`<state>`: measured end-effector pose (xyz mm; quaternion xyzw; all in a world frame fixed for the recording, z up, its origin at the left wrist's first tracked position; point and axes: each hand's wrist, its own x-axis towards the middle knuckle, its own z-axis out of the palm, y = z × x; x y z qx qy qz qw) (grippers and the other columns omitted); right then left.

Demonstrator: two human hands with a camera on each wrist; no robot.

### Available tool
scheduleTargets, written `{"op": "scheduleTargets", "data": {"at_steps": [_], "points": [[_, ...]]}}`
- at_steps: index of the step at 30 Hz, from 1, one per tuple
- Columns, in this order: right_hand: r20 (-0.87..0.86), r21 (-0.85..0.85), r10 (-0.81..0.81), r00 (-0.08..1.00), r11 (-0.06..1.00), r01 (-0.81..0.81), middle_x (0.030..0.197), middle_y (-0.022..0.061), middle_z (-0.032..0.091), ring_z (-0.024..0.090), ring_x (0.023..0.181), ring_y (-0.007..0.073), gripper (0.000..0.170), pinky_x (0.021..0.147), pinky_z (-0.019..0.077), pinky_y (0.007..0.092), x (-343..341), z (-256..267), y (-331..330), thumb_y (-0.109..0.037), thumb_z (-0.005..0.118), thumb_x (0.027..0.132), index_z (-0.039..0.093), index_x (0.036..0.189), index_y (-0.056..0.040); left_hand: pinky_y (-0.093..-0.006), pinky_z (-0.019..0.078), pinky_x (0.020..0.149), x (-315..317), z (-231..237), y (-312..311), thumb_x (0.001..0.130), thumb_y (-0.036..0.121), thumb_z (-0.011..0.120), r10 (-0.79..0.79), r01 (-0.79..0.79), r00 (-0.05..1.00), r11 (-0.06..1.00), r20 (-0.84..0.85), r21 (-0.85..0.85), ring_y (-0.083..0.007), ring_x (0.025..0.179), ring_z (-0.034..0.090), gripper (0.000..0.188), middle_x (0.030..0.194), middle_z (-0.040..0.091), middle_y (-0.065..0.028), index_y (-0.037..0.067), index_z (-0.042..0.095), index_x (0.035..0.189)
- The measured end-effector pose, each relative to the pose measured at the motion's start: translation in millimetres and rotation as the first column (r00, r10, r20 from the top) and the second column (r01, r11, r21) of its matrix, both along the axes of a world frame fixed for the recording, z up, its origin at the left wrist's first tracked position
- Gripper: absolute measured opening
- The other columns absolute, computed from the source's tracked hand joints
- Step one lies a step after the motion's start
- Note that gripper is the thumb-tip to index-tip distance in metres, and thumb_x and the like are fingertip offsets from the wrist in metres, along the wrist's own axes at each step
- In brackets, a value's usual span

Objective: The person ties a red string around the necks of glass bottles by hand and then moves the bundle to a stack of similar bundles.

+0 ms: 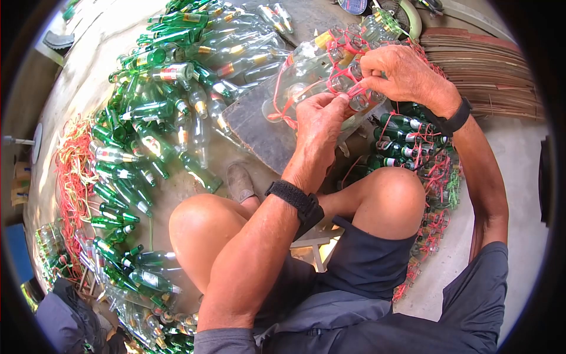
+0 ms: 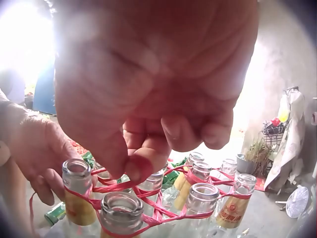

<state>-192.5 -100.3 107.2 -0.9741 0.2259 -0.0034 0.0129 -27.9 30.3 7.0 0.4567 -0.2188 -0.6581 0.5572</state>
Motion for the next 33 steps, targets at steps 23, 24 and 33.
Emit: {"op": "scheduleTargets", "data": {"at_steps": [23, 24, 33], "points": [[0.174, 0.106, -0.085, 0.981, 0.992, 0.067, 0.083, 0.0131, 0.067, 0.067, 0.081, 0.0377, 0.008, 0.073, 0.052, 0.0469, -9, -12, -9, -0.012, 0.064, 0.092, 0.062, 0.097, -0.0063, -0.038, 0.0557, 0.071, -10, -17, -7, 0.094, 0.021, 0.07, 0.156, -0.111, 0.933, 0.982, 0.325, -0.152, -0.02, 0.074, 0.071, 0.034, 0.082, 0.077, -0.0184, -0.012, 0.076, 0.094], [0.169, 0.105, -0.082, 0.982, 0.992, 0.065, 0.083, 0.0135, 0.067, 0.068, 0.08, 0.0372, 0.008, 0.072, 0.0519, 0.0467, -9, -11, -10, -0.013, 0.065, 0.092, 0.062, 0.096, -0.0059, -0.0394, 0.0563, 0.073, -10, -19, -8, 0.094, 0.022, 0.07, 0.164, -0.113, 0.92, 0.981, 0.355, -0.158, -0.0224, 0.074, 0.073, 0.034, 0.082, 0.078, -0.0196, -0.011, 0.076, 0.094], [0.025, 0.083, -0.207, 0.978, 0.975, 0.204, 0.072, 0.0176, 0.06, 0.061, 0.069, 0.0369, 0.022, 0.066, 0.0487, 0.043, -15, 6, -28, -0.02, 0.07, 0.096, 0.061, 0.089, -0.0014, -0.044, 0.0568, 0.077, -16, -27, -11, 0.092, 0.026, 0.071, 0.177, -0.13, 0.847, 0.983, 0.502, -0.128, -0.0337, 0.08, 0.076, 0.032, 0.083, 0.076, -0.0209, -0.005, 0.077, 0.097]]}}
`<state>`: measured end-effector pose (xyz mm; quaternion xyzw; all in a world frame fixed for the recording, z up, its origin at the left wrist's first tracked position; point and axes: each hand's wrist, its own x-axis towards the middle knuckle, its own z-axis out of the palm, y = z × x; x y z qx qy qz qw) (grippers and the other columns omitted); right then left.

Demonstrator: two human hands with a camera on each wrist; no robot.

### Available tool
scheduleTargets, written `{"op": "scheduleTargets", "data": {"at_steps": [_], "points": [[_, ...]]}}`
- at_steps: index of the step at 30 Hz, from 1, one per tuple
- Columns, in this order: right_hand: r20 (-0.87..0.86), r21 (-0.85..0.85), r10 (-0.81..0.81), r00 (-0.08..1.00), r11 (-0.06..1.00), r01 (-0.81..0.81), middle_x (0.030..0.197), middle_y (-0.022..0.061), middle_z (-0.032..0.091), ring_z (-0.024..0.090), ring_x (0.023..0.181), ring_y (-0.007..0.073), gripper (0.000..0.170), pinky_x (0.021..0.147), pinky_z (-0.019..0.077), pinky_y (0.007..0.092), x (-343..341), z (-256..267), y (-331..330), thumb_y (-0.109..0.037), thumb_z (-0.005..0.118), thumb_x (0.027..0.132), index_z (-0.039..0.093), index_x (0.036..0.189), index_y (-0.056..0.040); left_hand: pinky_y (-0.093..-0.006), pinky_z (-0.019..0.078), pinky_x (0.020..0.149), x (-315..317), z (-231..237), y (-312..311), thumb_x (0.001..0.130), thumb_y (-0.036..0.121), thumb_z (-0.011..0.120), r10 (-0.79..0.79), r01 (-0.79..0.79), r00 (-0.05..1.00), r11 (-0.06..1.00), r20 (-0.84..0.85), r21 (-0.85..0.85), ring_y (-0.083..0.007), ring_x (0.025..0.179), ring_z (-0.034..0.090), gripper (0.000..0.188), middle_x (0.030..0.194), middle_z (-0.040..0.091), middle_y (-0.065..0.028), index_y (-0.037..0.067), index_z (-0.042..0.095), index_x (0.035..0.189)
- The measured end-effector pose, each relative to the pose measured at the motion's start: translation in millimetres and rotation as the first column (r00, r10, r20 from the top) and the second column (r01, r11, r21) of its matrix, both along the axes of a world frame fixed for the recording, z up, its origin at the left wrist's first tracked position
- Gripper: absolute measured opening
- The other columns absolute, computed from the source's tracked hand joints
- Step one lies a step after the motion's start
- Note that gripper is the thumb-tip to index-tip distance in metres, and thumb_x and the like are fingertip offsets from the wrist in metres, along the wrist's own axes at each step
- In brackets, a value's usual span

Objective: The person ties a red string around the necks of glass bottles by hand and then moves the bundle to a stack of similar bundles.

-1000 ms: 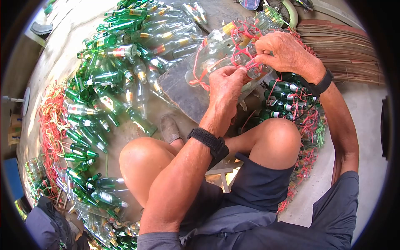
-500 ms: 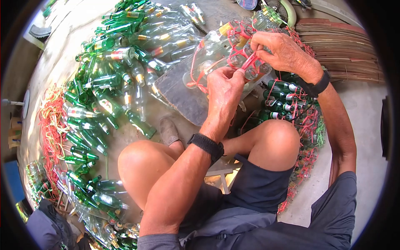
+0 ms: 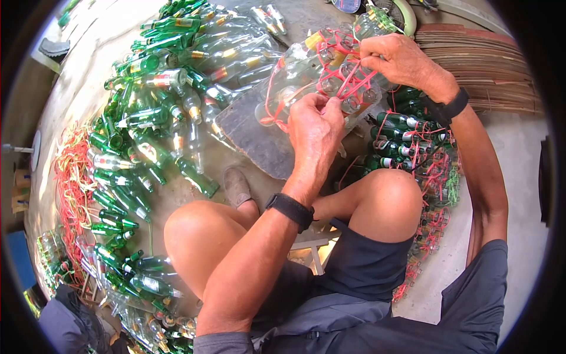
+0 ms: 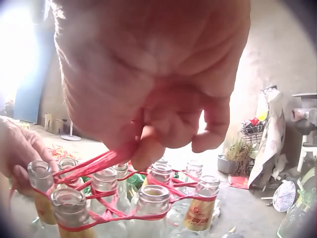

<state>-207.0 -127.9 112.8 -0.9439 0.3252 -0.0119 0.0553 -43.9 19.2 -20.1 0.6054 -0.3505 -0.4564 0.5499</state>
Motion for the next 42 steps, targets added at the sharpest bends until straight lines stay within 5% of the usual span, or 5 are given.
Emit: {"op": "scheduleTargets", "data": {"at_steps": [21, 30, 35, 38, 42], "points": [[0.117, 0.084, 0.131, 0.984, 0.986, -0.141, 0.089, 0.0128, 0.065, 0.064, 0.083, 0.0306, 0.01, 0.076, 0.0508, 0.0395, 2, -40, -23, -0.008, 0.069, 0.093, 0.073, 0.099, -0.0004, -0.0395, 0.0559, 0.074, 17, 15, 16, 0.09, 0.025, 0.07, 0.009, -0.009, 1.0, 0.996, 0.005, 0.094, -0.0245, 0.073, 0.073, 0.03, 0.078, 0.076, -0.0146, -0.002, 0.08, 0.095], [0.04, 0.107, 0.214, 0.976, 0.97, -0.217, 0.089, 0.0209, 0.062, 0.063, 0.085, 0.0402, 0.01, 0.075, 0.0498, 0.0492, 2, -39, -15, -0.007, 0.061, 0.091, 0.067, 0.093, 0.0006, -0.0387, 0.0547, 0.07, 42, 6, 25, 0.088, 0.02, 0.071, 0.008, -0.011, 0.998, 0.999, 0.054, 0.048, -0.0188, 0.067, 0.068, 0.028, 0.069, 0.072, -0.0146, -0.007, 0.078, 0.089], [0.2, -0.178, 0.079, 0.977, 0.983, -0.043, 0.094, 0.0185, 0.065, 0.067, 0.091, 0.0407, 0.012, 0.08, 0.0527, 0.0488, 4, -39, 21, -0.011, 0.063, 0.095, 0.071, 0.097, -0.0028, -0.0367, 0.0513, 0.063, 57, 15, 30, 0.088, 0.019, 0.072, -0.049, 0.047, 0.998, 0.997, 0.034, 0.068, -0.0139, 0.062, 0.061, 0.027, 0.062, 0.066, -0.0093, -0.007, 0.077, 0.084], [0.312, -0.195, -0.127, 0.941, 0.961, 0.194, 0.095, 0.0166, 0.067, 0.067, 0.094, 0.0391, 0.013, 0.082, 0.0538, 0.0472, 15, -24, 56, -0.016, 0.066, 0.094, 0.071, 0.097, -0.0037, -0.0359, 0.0494, 0.059, 62, 21, 31, 0.088, 0.019, 0.071, -0.08, 0.077, 0.995, 0.995, 0.051, 0.062, -0.0119, 0.06, 0.058, 0.028, 0.06, 0.064, -0.0066, -0.007, 0.075, 0.081], [0.263, 0.001, -0.137, 0.955, 0.99, 0.142, 0.097, 0.0132, 0.065, 0.067, 0.088, 0.0345, 0.017, 0.08, 0.0538, 0.0443, 29, -28, 102, -0.017, 0.075, 0.092, 0.071, 0.102, -0.004, -0.0357, 0.0481, 0.056, 64, 21, 31, 0.089, 0.019, 0.071, -0.106, 0.104, 0.992, 0.994, 0.065, 0.026, -0.0108, 0.059, 0.057, 0.029, 0.059, 0.062, -0.0046, -0.008, 0.074, 0.079]]}}
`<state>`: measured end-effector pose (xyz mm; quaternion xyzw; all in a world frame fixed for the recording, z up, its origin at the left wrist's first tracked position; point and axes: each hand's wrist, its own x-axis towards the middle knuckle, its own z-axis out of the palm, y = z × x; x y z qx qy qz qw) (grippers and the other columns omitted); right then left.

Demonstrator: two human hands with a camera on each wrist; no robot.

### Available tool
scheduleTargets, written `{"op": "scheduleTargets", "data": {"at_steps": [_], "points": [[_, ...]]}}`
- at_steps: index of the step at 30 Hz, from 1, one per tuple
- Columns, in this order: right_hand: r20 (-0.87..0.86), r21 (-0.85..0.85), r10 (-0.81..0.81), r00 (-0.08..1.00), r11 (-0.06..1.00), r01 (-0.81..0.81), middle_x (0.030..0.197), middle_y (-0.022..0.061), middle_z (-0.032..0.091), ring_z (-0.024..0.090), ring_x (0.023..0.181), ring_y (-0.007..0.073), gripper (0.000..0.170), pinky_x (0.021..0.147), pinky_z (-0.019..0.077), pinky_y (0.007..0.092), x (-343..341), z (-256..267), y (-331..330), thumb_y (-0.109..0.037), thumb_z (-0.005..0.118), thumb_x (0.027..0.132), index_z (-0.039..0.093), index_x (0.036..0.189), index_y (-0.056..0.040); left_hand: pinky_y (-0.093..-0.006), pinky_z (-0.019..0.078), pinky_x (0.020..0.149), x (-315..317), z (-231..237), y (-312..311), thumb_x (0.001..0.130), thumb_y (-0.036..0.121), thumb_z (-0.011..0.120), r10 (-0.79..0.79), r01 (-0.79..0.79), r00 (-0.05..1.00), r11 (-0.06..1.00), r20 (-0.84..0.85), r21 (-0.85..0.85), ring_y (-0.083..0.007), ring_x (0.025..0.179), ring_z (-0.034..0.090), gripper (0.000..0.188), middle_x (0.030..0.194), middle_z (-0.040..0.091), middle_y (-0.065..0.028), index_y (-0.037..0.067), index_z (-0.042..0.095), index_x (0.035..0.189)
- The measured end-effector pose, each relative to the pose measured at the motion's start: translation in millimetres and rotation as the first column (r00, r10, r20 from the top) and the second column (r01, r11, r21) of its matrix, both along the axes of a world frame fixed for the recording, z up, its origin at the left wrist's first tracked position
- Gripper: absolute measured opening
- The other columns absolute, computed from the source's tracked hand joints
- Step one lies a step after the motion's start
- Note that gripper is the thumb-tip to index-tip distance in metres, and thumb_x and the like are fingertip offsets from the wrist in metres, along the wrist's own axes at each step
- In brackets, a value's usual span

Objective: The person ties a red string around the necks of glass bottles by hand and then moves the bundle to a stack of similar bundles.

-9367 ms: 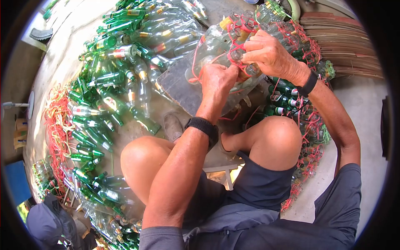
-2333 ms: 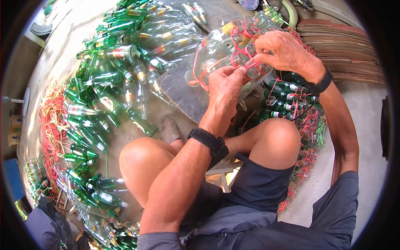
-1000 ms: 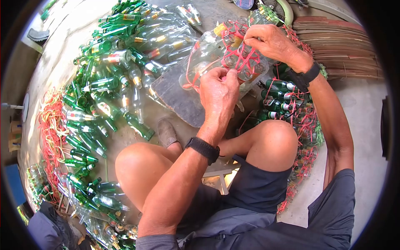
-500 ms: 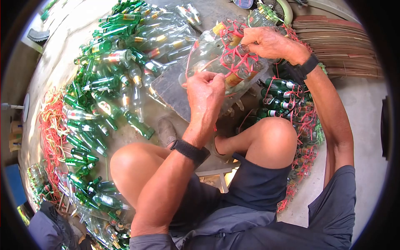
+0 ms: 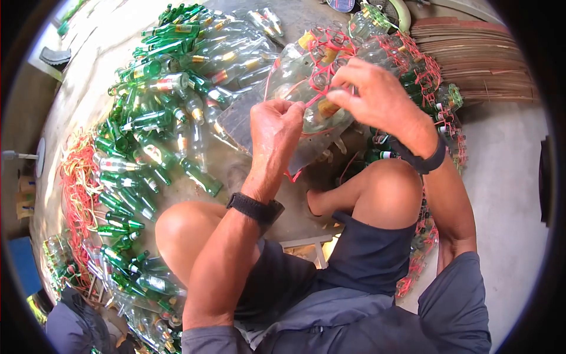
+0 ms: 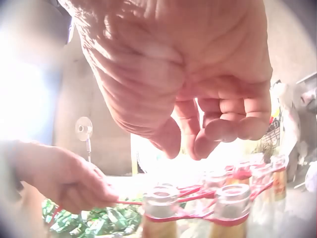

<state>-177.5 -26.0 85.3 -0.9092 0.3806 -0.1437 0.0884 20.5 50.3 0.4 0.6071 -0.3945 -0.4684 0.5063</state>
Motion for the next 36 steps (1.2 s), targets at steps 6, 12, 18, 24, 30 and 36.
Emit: {"op": "scheduleTargets", "data": {"at_steps": [6, 12, 18, 24, 30, 36], "points": [[0.056, -0.275, 0.004, 0.998, 0.962, 0.011, 0.095, 0.0134, 0.062, 0.065, 0.089, 0.0363, 0.01, 0.08, 0.0535, 0.0461, 21, -15, 33, -0.01, 0.075, 0.089, 0.069, 0.095, -0.005, -0.0355, 0.0473, 0.056, 2, -3, 3, 0.09, 0.02, 0.07, 0.013, -0.013, 1.0, 1.0, -0.011, -0.024, -0.0105, 0.059, 0.054, 0.031, 0.058, 0.061, -0.0046, -0.008, 0.073, 0.078], [0.176, 0.24, -0.016, 0.984, 0.97, -0.027, 0.085, 0.023, 0.071, 0.071, 0.081, 0.0439, 0.02, 0.074, 0.0561, 0.0503, 35, -26, 49, -0.017, 0.068, 0.095, 0.071, 0.1, 0.0016, -0.0259, 0.0278, 0.051, 7, -7, 10, 0.095, 0.023, 0.068, -0.068, 0.068, 0.997, 0.998, 0.02, 0.009, -0.0024, 0.059, 0.039, 0.027, 0.067, 0.052, 0.0088, -0.001, 0.077, 0.086], [0.192, 0.804, -0.451, 0.871, 0.581, 0.124, 0.085, 0.0121, 0.075, 0.074, 0.073, 0.0215, 0.031, 0.057, 0.0578, 0.0359, 48, -41, 43, -0.025, 0.066, 0.102, 0.072, 0.097, 0.0049, -0.0262, 0.0291, 0.052, 9, 0, 25, 0.094, 0.023, 0.064, -0.14, 0.136, 0.982, 0.99, -0.129, -0.036, -0.0027, 0.059, 0.04, 0.029, 0.067, 0.053, 0.0082, -0.002, 0.077, 0.089], [0.217, 0.869, -0.572, 0.791, 0.482, 0.11, 0.089, 0.0061, 0.073, 0.073, 0.076, 0.0134, 0.029, 0.056, 0.0593, 0.0284, 50, -60, 50, -0.023, 0.06, 0.108, 0.069, 0.097, 0.0019, -0.0267, 0.0347, 0.052, 19, 6, 28, 0.093, 0.024, 0.065, -0.293, 0.293, 0.956, 0.956, -0.004, 0.029, -0.0054, 0.058, 0.046, 0.029, 0.066, 0.054, 0.0055, -0.002, 0.078, 0.089], [0.294, 0.707, -0.452, 0.842, 0.696, 0.127, 0.08, 0.0031, 0.068, 0.067, 0.071, 0.01, 0.021, 0.061, 0.058, 0.0294, 38, -81, 46, -0.016, 0.06, 0.104, 0.067, 0.093, 0.0002, -0.0497, 0.0575, 0.076, 29, 13, 6, 0.09, 0.025, 0.067, -0.277, 0.341, 0.754, 0.94, 0.596, 0.006, -0.0438, 0.071, 0.07, 0.027, 0.071, 0.068, -0.0246, 0.001, 0.079, 0.092], [0.28, 0.515, -0.352, 0.893, 0.84, 0.169, 0.077, 0.0162, 0.068, 0.069, 0.073, 0.0185, 0.02, 0.068, 0.0541, 0.0396, 43, -74, 49, -0.012, 0.059, 0.1, 0.066, 0.094, 0.0057, -0.0407, 0.0592, 0.085, 12, 4, -36, 0.091, 0.01, 0.068, 0.05, 0.295, 0.748, 0.868, 0.662, -0.399, -0.0297, 0.098, 0.074, 0.04, 0.122, 0.067, -0.0164, 0.014, 0.071, 0.131]]}}
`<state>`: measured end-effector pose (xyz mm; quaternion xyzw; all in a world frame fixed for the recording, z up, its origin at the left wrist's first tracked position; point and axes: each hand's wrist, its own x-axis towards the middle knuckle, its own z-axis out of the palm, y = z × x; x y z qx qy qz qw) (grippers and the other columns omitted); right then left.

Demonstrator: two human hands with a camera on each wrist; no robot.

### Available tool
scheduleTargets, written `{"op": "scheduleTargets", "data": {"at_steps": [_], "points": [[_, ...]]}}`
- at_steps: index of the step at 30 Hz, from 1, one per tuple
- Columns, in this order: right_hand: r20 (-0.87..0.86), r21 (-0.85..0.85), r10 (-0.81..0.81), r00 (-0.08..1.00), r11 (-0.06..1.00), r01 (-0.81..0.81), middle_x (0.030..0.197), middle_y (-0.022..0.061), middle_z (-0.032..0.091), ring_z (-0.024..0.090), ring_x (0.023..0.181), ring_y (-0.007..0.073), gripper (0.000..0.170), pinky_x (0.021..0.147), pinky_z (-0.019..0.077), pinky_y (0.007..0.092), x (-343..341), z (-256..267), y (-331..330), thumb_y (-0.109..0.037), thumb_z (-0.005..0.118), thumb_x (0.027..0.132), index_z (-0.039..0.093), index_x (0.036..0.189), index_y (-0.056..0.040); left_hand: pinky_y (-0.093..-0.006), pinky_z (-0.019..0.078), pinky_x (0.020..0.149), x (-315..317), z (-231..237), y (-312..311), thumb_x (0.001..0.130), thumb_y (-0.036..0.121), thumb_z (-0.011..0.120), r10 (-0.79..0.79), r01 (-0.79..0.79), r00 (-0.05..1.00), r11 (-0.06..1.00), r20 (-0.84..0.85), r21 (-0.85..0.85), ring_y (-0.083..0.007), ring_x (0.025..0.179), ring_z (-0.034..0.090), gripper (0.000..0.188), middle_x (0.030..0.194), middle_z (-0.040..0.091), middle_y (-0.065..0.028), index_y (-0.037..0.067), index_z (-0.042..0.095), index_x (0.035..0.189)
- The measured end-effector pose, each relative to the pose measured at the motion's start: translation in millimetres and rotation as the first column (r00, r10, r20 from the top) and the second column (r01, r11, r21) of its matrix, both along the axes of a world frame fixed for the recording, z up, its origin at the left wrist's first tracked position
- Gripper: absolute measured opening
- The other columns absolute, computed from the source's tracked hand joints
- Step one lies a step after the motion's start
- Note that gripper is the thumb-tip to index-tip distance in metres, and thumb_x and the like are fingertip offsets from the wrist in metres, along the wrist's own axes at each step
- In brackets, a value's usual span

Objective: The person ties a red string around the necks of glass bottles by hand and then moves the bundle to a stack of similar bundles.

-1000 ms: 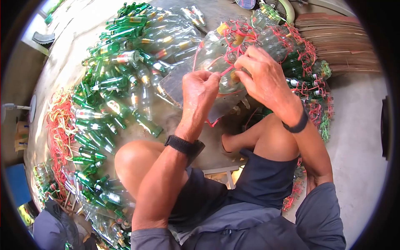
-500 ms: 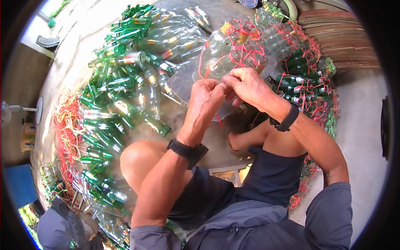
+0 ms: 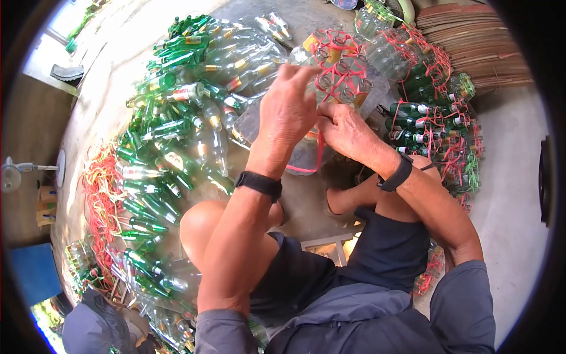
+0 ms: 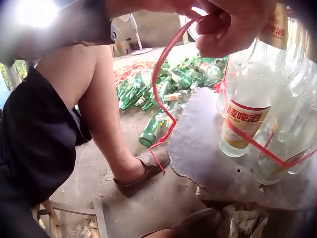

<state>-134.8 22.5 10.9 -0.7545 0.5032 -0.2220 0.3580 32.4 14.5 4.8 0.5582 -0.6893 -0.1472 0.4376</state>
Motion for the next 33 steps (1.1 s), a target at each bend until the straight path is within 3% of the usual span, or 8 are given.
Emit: {"op": "scheduleTargets", "data": {"at_steps": [3, 5, 15, 18, 23, 26, 29, 33], "points": [[-0.048, -0.17, 0.107, 0.993, 0.979, -0.113, 0.081, 0.0219, 0.07, 0.072, 0.077, 0.0286, 0.018, 0.072, 0.0547, 0.0442, -4, -9, -2, -0.008, 0.057, 0.1, 0.068, 0.099, 0.006, -0.0457, 0.057, 0.093, -14, -3, -12, 0.089, 0.011, 0.07, -0.081, 0.091, 0.977, 0.995, 0.197, -0.041, -0.0355, 0.112, 0.068, 0.042, 0.12, 0.069, -0.0132, 0.02, 0.071, 0.13], [-0.02, -0.145, 0.091, 0.996, 0.985, -0.093, 0.092, 0.031, 0.07, 0.07, 0.095, 0.0497, 0.02, 0.08, 0.0558, 0.0563, -6, -13, -3, -0.013, 0.062, 0.095, 0.069, 0.103, 0.004, -0.0458, 0.057, 0.093, -12, -3, -19, 0.089, 0.013, 0.071, -0.104, 0.112, 0.969, 0.994, 0.223, -0.021, -0.0355, 0.111, 0.068, 0.04, 0.118, 0.069, -0.013, 0.02, 0.071, 0.129], [-0.14, -0.105, 0.036, 0.989, 0.993, -0.051, 0.091, 0.0318, 0.068, 0.067, 0.093, 0.0517, 0.017, 0.076, 0.0536, 0.0532, -9, -8, 4, -0.009, 0.058, 0.096, 0.068, 0.099, 0.0042, -0.0496, 0.0571, 0.084, -13, -10, -32, 0.088, 0.019, 0.076, -0.153, 0.142, 0.976, 0.987, 0.157, 0.08, -0.0409, 0.1, 0.072, 0.031, 0.107, 0.075, -0.0159, 0.013, 0.07, 0.118], [-0.251, -0.236, 0.109, 0.962, 0.957, -0.17, 0.085, 0.0292, 0.069, 0.07, 0.085, 0.0494, 0.019, 0.074, 0.0563, 0.0567, -18, -11, -1, -0.013, 0.06, 0.092, 0.071, 0.096, 0.002, -0.0485, 0.0573, 0.085, -13, -11, -32, 0.088, 0.018, 0.077, -0.16, 0.157, 0.981, 0.987, 0.105, 0.043, -0.0405, 0.101, 0.072, 0.032, 0.107, 0.076, -0.0167, 0.011, 0.07, 0.118], [-0.456, -0.445, 0.257, 0.852, 0.763, -0.468, 0.079, 0.0178, 0.064, 0.071, 0.075, 0.0399, 0.016, 0.069, 0.0581, 0.0486, -33, -6, -7, -0.013, 0.063, 0.083, 0.067, 0.074, -0.0007, -0.0455, 0.0576, 0.087, -17, -12, -30, 0.086, 0.014, 0.078, -0.123, 0.122, 0.991, 0.992, 0.044, 0.035, -0.0381, 0.102, 0.073, 0.032, 0.107, 0.077, -0.0161, 0.011, 0.072, 0.118], [-0.283, -0.313, 0.288, 0.915, 0.874, -0.371, 0.081, 0.0247, 0.066, 0.066, 0.082, 0.0483, 0.01, 0.073, 0.0521, 0.0526, -38, -8, -14, -0.006, 0.062, 0.089, 0.063, 0.084, 0.0024, -0.0439, 0.0577, 0.087, -19, -17, -31, 0.086, 0.012, 0.078, -0.112, 0.112, 0.993, 0.994, 0.022, 0.014, -0.0369, 0.102, 0.074, 0.031, 0.107, 0.077, -0.0155, 0.01, 0.073, 0.117], [-0.356, -0.393, 0.392, 0.849, 0.761, -0.516, 0.08, 0.0166, 0.065, 0.071, 0.078, 0.0388, 0.017, 0.07, 0.0574, 0.047, -43, 0, -18, -0.014, 0.063, 0.082, 0.063, 0.069, -0.0023, -0.0437, 0.0581, 0.086, -21, -20, -31, 0.086, 0.011, 0.077, -0.094, 0.094, 0.996, 0.994, 0.002, -0.054, -0.0366, 0.1, 0.074, 0.028, 0.106, 0.077, -0.0153, 0.01, 0.074, 0.115], [-0.277, -0.316, 0.426, 0.861, 0.806, -0.501, 0.078, 0.0204, 0.065, 0.069, 0.077, 0.0427, 0.018, 0.071, 0.0555, 0.0494, -46, 10, -19, -0.011, 0.062, 0.083, 0.06, 0.069, -0.0008, -0.0436, 0.0581, 0.084, -24, -19, -30, 0.086, 0.011, 0.077, -0.058, 0.057, 0.998, 0.997, -0.009, -0.051, -0.036, 0.098, 0.075, 0.026, 0.105, 0.077, -0.0151, 0.01, 0.075, 0.112]]}}
